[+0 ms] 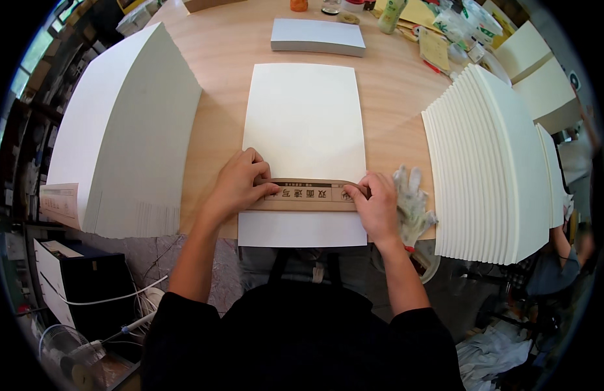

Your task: The person repeatedly places a white cover sheet over a stack of pages, aligns them, and uses a wooden ruler to press the spine. They then lift the assembled unit and place it onto a growing stack. This cycle repeats throughout the clip.

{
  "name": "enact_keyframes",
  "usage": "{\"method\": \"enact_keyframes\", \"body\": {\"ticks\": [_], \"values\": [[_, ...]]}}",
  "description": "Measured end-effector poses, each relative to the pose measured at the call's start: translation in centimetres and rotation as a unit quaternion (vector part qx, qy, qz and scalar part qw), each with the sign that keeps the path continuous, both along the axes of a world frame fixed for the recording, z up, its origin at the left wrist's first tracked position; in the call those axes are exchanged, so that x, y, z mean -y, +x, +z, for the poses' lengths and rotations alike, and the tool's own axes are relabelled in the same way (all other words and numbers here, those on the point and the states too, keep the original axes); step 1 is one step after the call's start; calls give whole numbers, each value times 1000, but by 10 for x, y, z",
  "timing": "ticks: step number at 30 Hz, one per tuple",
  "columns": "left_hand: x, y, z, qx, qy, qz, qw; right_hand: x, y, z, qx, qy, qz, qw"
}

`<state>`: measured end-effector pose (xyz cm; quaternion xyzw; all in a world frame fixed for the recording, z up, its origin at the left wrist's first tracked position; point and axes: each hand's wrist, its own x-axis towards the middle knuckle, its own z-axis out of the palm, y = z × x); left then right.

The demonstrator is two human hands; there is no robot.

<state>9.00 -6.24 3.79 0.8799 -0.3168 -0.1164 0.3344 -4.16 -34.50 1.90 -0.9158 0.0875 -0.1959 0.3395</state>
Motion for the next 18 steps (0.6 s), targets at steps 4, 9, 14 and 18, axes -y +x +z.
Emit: {"method": "enact_keyframes", "body": {"ticks": [4, 9, 14, 18], "values": [[20, 15, 37, 31, 212, -99, 972, 5, 5, -2, 6, -24, 27, 999], [96, 15, 27, 379, 338, -365, 780, 33, 12, 21, -84, 96, 49, 991], [120, 16, 30, 347, 381, -400, 758, 76, -23, 50, -24, -32, -13, 999], [117, 18, 37, 331, 377, -413, 760, 87, -49, 32, -61, -130, 96, 985]]}}
